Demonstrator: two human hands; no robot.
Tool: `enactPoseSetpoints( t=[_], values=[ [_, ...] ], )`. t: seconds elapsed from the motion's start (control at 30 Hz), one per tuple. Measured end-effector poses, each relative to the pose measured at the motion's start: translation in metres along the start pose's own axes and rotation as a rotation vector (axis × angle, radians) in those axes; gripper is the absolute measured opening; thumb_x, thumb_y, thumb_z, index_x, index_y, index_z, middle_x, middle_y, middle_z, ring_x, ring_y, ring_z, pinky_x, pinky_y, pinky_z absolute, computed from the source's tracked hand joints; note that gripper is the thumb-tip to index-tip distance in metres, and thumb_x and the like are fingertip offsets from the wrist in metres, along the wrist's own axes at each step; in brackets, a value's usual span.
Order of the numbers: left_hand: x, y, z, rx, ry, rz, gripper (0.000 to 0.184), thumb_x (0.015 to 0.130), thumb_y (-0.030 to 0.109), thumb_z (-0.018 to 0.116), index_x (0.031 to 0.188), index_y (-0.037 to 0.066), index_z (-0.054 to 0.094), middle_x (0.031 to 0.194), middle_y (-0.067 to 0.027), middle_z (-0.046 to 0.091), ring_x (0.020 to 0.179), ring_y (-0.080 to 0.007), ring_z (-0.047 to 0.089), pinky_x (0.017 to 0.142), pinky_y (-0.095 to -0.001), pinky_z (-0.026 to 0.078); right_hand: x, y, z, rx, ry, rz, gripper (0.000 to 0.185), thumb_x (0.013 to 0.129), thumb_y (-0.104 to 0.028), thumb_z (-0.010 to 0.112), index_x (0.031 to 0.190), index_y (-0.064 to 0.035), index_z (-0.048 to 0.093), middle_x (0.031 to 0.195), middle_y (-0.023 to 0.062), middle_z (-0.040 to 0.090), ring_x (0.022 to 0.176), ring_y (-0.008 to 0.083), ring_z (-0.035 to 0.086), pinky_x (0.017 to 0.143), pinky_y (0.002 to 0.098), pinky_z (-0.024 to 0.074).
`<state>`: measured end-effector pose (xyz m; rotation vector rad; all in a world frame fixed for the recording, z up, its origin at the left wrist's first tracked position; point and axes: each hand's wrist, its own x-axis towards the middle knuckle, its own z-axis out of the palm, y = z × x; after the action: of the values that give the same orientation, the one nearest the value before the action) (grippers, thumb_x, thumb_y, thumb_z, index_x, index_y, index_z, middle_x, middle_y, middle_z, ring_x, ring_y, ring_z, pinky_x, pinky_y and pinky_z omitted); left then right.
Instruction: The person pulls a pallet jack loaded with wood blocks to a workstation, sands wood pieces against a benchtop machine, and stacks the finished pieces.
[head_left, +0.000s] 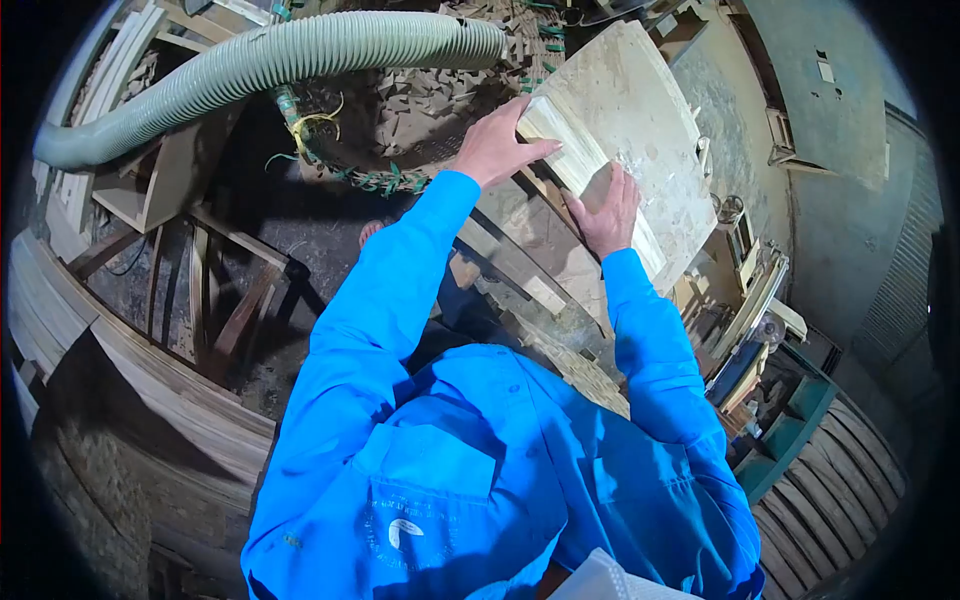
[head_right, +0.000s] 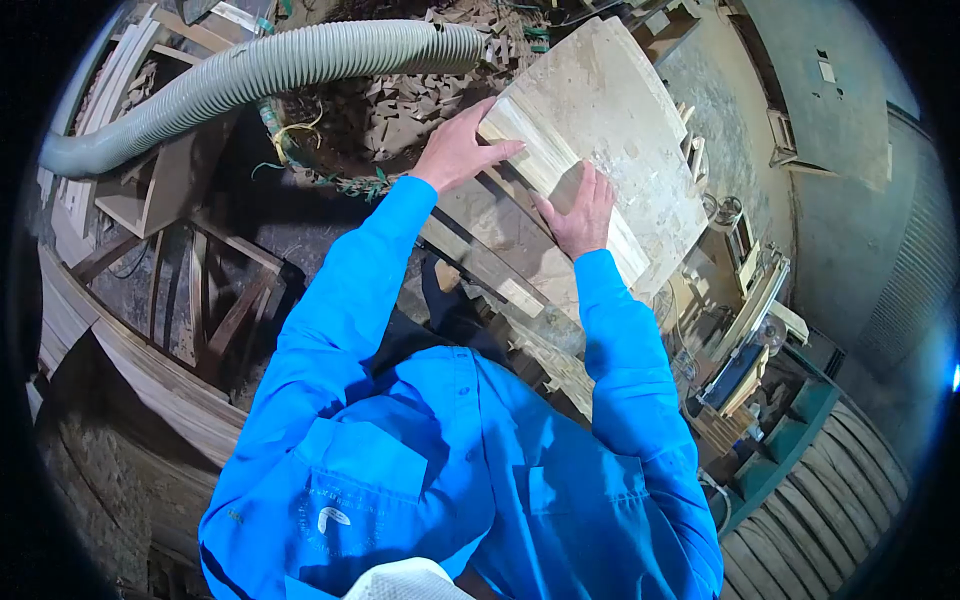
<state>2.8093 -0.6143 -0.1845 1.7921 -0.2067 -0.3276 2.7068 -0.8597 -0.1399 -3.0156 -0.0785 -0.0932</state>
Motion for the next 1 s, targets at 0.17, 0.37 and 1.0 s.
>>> enactPoseSetpoints(
  t=[0.17,0.37,1.0],
  values=[
    [-0.011,0.015,-0.013,0.012,-0.022,0.004,0.089,0.084,0.053,0.081,0.151,0.002,0.051,0.145,-0.0224,0.061,0.133,-0.0381,0.060,0.111,-0.0455,0.047,-0.001,-0.001,-0.003,0.034,-0.018,0.015,0.102,0.081,-0.060,0.082,0.148,0.0054,0.042,0.132,0.0267,0.055,0.123,0.0443,0.051,0.110,0.0564,0.0377],
    [-0.018,0.021,-0.020,0.009,-0.075,-0.034,0.082,0.085,0.047,0.081,0.149,0.003,0.053,0.139,-0.0217,0.065,0.127,-0.0382,0.063,0.107,-0.0451,0.050,-0.001,0.001,-0.003,0.025,0.021,-0.023,0.102,0.080,-0.060,0.082,0.148,0.0050,0.042,0.131,0.0258,0.056,0.121,0.0438,0.052,0.109,0.0554,0.0388],
    [-0.160,0.024,0.072,0.927,-0.249,0.558,0.057,0.094,0.021,0.063,0.146,-0.001,0.054,0.158,-0.0223,0.047,0.147,-0.0381,0.045,0.125,-0.0497,0.033,-0.004,0.013,-0.002,0.044,0.060,0.015,0.094,0.085,-0.060,0.078,0.146,0.0038,0.047,0.136,0.0261,0.056,0.122,0.0438,0.054,0.108,0.0535,0.0413]
  ],
)
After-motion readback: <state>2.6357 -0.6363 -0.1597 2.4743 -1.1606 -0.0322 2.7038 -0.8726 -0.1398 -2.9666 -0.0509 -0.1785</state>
